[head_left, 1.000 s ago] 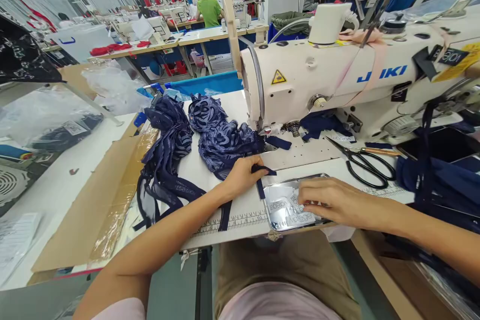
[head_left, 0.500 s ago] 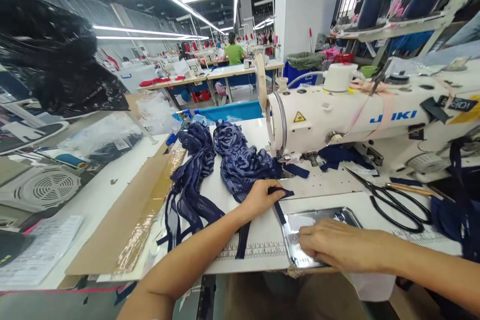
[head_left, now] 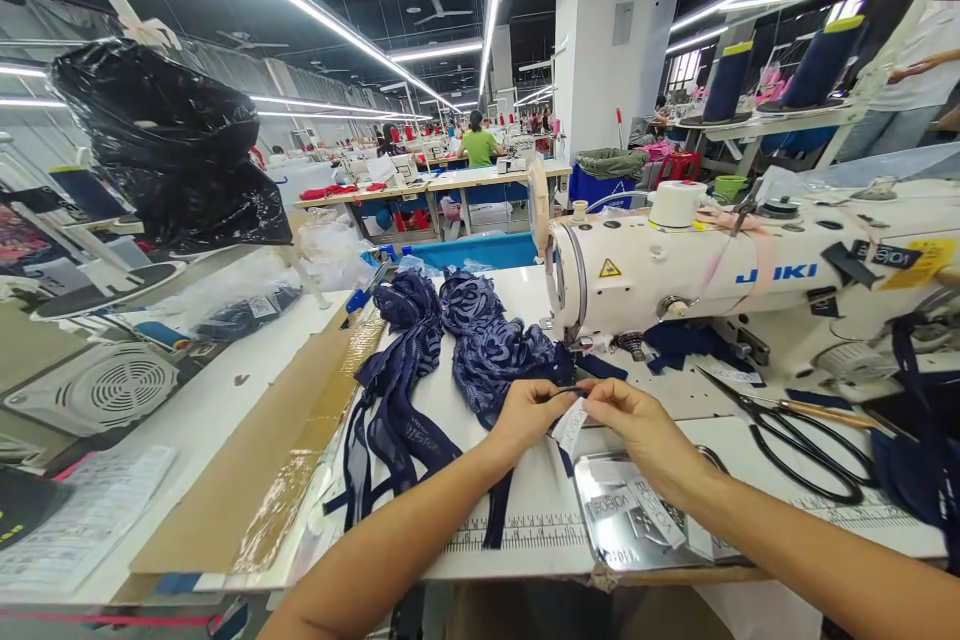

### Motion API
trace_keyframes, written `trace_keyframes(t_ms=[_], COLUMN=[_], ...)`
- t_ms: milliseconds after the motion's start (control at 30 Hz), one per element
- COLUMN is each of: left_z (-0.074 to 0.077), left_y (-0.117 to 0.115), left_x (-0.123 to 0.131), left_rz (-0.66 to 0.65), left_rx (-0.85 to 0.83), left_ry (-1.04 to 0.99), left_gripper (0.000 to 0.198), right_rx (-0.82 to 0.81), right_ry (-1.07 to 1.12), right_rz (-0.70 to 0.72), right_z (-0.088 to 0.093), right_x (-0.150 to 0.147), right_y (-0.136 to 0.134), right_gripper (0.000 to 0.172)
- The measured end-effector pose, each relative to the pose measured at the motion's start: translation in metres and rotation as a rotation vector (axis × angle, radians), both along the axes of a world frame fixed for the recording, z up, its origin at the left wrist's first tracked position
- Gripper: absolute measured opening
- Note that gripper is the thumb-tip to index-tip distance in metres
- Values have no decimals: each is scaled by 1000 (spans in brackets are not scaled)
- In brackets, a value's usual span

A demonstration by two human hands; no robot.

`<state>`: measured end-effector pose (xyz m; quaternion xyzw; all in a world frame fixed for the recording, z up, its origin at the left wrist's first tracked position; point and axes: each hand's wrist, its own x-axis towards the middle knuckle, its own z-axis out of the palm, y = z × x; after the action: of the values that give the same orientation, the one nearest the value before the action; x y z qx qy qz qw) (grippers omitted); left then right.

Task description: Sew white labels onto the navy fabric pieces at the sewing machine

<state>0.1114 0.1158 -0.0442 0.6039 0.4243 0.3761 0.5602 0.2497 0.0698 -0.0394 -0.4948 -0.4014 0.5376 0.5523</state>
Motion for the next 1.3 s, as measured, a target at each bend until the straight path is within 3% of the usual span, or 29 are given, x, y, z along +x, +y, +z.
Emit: trace_keyframes(t_ms=[267, 567, 900, 1100, 1200, 1233, 1300], left_z=[4, 5, 4, -5, -5, -4, -1], left_y=[-3, -4, -5, 1, 2, 2, 5], left_x=[-4, -2, -5, -10, -17, -19, -19], left_rz=[12, 67, 83, 24, -55, -60, -52], left_rx=[-56, -88, -132, -184, -14, 135, 591], left_ry=[-151, -136, -183, -170, 16, 149, 504], left_gripper=[40, 36, 41, 41, 29, 24, 16], right_rx=[11, 62, 101, 122, 185, 244, 415], right_ry=[83, 22, 21, -83, -299, -449, -871], right_rz=[-188, -240, -198, -53, 144, 195, 175], right_z=[-2, -7, -11, -26, -28, -28, -27], right_x=[-17, -21, -20, -13, 11, 24, 52], right_y=[16, 20, 18, 23, 31, 36, 48], right_gripper=[36, 36, 36, 33, 33, 31, 22])
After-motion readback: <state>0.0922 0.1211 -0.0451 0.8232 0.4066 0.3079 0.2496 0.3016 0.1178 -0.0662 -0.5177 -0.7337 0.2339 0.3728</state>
